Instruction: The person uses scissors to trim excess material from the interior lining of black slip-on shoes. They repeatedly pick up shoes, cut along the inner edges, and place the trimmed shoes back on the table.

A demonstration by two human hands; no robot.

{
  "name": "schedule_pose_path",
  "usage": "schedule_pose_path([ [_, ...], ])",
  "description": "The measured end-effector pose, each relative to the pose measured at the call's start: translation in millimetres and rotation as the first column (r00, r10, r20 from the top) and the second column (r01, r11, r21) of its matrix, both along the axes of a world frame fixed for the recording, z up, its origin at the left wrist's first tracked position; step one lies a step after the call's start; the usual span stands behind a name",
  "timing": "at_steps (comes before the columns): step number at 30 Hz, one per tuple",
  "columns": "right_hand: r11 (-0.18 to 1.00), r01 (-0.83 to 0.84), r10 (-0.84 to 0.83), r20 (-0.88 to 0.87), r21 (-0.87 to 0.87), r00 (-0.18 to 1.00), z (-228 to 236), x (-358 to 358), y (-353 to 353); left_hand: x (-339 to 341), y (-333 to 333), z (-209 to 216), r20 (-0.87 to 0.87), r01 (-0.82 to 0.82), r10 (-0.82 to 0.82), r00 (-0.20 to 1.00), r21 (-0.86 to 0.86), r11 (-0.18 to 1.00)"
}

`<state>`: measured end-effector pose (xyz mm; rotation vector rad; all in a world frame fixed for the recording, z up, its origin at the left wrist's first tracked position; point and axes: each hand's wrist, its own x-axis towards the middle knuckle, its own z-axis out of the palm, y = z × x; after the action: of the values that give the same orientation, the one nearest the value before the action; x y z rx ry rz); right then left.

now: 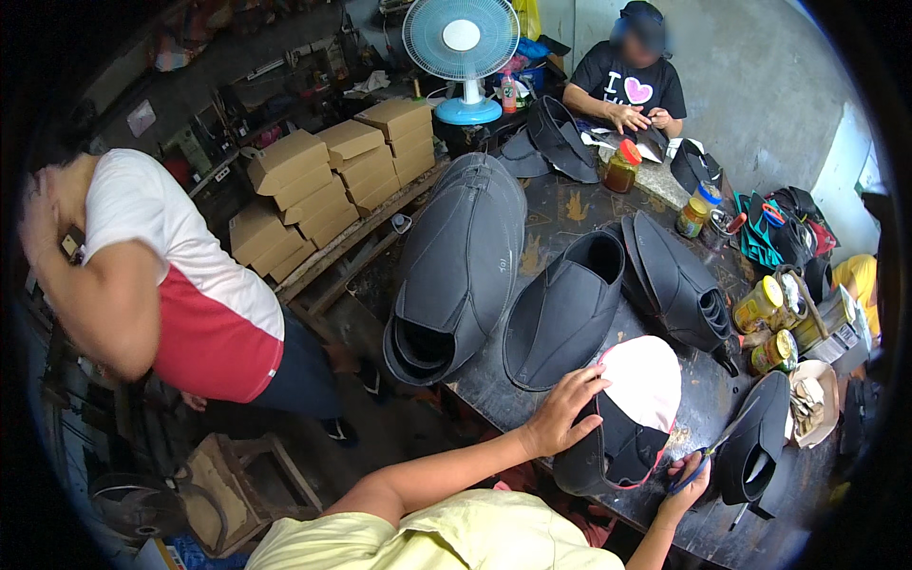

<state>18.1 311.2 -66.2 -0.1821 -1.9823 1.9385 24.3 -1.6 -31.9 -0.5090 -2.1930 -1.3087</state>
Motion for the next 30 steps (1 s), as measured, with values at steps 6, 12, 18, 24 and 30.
schedule_pose_path([
  [6, 0.998, -0.053, 0.053, -0.018, -0.023, 0.998, -2, 1, 4, -2, -48, 53, -0.194, -0.305, 0.277, 0.941, -0.136, 0.942],
  [12, 0.999, -0.038, 0.038, 0.008, 0.031, 0.999, -6, -1, 8, -11, -180, 137, -0.376, -0.803, 0.713, 0.592, -0.204, 0.560],
  [18, 0.999, -0.036, 0.037, -0.024, 0.035, 0.999, -18, -9, 16, -52, -242, 128, -0.114, -0.759, 0.823, 0.557, -0.472, 0.448],
  [24, 0.999, -0.021, 0.021, -0.006, 0.035, 1.000, -19, -11, 19, -70, -241, 98, 0.126, -0.652, 0.794, 0.595, -0.502, 0.568],
  [30, 0.999, -0.025, 0.025, -0.005, 0.045, 1.000, -19, -10, 20, -65, -239, 107, 0.171, -0.637, 0.789, 0.590, -0.500, 0.586],
])
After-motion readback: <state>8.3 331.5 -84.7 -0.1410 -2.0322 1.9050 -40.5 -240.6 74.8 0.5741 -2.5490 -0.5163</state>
